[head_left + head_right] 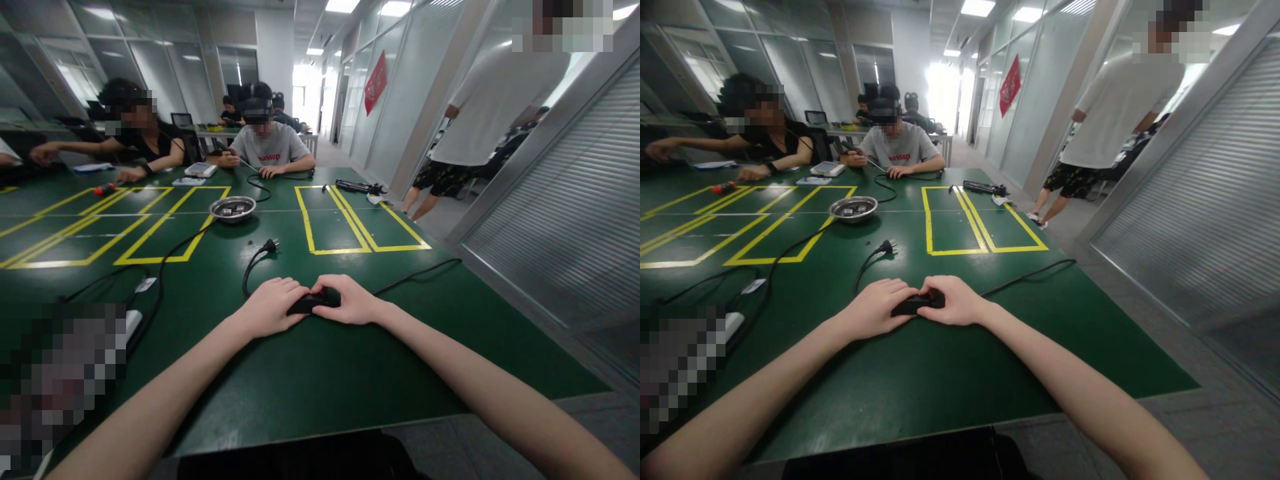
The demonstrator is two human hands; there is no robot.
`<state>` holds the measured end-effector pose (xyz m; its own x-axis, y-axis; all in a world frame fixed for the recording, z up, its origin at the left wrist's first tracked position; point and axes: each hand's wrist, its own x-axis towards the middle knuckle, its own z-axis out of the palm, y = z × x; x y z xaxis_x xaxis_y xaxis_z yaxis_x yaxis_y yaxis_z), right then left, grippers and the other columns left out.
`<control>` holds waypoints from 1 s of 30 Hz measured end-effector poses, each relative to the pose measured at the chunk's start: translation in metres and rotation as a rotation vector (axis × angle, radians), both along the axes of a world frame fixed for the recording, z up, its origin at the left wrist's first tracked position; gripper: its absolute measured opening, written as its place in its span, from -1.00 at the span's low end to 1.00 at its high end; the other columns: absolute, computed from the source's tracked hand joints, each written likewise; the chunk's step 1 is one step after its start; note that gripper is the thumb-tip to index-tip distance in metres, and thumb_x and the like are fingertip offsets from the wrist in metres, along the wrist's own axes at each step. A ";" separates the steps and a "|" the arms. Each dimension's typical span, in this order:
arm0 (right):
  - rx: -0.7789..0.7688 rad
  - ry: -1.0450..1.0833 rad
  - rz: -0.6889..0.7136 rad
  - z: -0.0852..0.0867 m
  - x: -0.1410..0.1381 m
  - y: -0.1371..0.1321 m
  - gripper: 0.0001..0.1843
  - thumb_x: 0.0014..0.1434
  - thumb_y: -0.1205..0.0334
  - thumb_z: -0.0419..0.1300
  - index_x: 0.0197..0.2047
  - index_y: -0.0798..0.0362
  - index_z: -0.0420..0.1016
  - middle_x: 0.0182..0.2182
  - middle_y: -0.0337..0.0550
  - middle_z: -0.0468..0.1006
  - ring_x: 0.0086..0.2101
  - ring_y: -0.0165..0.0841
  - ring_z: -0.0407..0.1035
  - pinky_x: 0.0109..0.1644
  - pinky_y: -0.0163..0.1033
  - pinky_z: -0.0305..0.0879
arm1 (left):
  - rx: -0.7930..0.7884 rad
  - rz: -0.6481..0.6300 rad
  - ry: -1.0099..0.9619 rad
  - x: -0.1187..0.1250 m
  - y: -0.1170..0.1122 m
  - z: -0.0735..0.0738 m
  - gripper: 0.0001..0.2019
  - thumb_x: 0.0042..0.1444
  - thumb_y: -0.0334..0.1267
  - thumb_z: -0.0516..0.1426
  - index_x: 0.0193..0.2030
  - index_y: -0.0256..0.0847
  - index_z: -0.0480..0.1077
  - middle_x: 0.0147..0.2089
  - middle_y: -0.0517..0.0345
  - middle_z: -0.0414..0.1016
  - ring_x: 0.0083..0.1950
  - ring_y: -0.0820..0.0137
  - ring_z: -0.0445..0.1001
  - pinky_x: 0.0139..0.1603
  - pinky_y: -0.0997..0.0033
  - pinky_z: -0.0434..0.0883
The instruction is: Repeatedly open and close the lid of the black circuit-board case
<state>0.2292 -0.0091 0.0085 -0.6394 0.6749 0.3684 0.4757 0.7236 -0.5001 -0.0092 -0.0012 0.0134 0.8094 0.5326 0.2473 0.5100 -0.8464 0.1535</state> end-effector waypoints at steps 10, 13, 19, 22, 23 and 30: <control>0.234 -0.257 0.083 0.007 0.001 -0.001 -0.77 0.39 0.08 0.19 -0.11 0.08 0.50 -0.28 0.00 0.60 -0.27 -0.20 0.48 -0.19 -0.18 0.33 | -0.044 -0.037 -0.052 -0.001 0.000 0.002 -0.74 0.37 -0.08 0.13 -0.03 -0.23 0.46 -0.13 -0.01 0.64 -0.13 0.20 0.59 -0.09 0.27 0.43; 0.267 -0.278 0.084 0.010 0.002 -0.002 -0.71 0.42 0.05 0.16 -0.06 0.12 0.52 -0.31 0.00 0.60 -0.30 -0.20 0.48 -0.18 -0.16 0.31 | -0.050 -0.032 -0.066 -0.001 0.000 0.002 -0.73 0.37 -0.06 0.13 -0.01 -0.22 0.47 -0.13 -0.02 0.65 -0.13 0.20 0.60 -0.08 0.28 0.43; 0.292 -0.294 0.079 0.014 0.002 -0.004 -0.66 0.44 0.00 0.13 -0.07 0.12 0.53 -0.32 -0.01 0.60 -0.31 -0.22 0.47 -0.18 -0.18 0.29 | -0.059 -0.032 -0.087 0.001 -0.001 0.002 -0.70 0.38 -0.03 0.10 -0.01 -0.22 0.48 -0.16 -0.02 0.64 -0.15 0.20 0.60 -0.08 0.28 0.44; 0.303 -0.292 0.083 0.013 0.003 -0.004 -0.66 0.44 0.01 0.13 -0.07 0.13 0.53 -0.33 -0.01 0.59 -0.32 -0.23 0.47 -0.18 -0.18 0.28 | -0.057 -0.031 -0.087 0.001 -0.001 0.003 -0.68 0.38 0.00 0.10 -0.03 -0.22 0.49 -0.16 -0.01 0.64 -0.15 0.22 0.59 -0.08 0.30 0.43; 0.304 -0.286 0.082 0.012 0.003 -0.005 -0.65 0.44 0.01 0.12 -0.06 0.14 0.53 -0.33 -0.01 0.59 -0.32 -0.23 0.47 -0.19 -0.18 0.29 | -0.051 -0.028 -0.088 0.000 -0.001 0.003 -0.66 0.38 0.03 0.11 -0.04 -0.22 0.49 -0.17 -0.01 0.64 -0.16 0.22 0.59 -0.10 0.30 0.43; 0.264 -0.197 0.035 0.010 0.008 -0.004 -0.64 0.40 -0.02 0.17 0.00 0.12 0.55 -0.29 0.02 0.62 -0.29 -0.19 0.49 -0.19 -0.16 0.34 | -0.032 -0.014 -0.120 -0.008 0.002 0.008 -0.64 0.35 0.06 0.12 -0.22 -0.22 0.49 -0.30 0.03 0.59 -0.28 0.26 0.54 -0.21 0.33 0.38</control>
<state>0.2370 -0.0127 0.0186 -0.7371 0.5487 0.3944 0.5171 0.8337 -0.1935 -0.0173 0.0011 0.0212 0.7826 0.5303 0.3260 0.4742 -0.8472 0.2397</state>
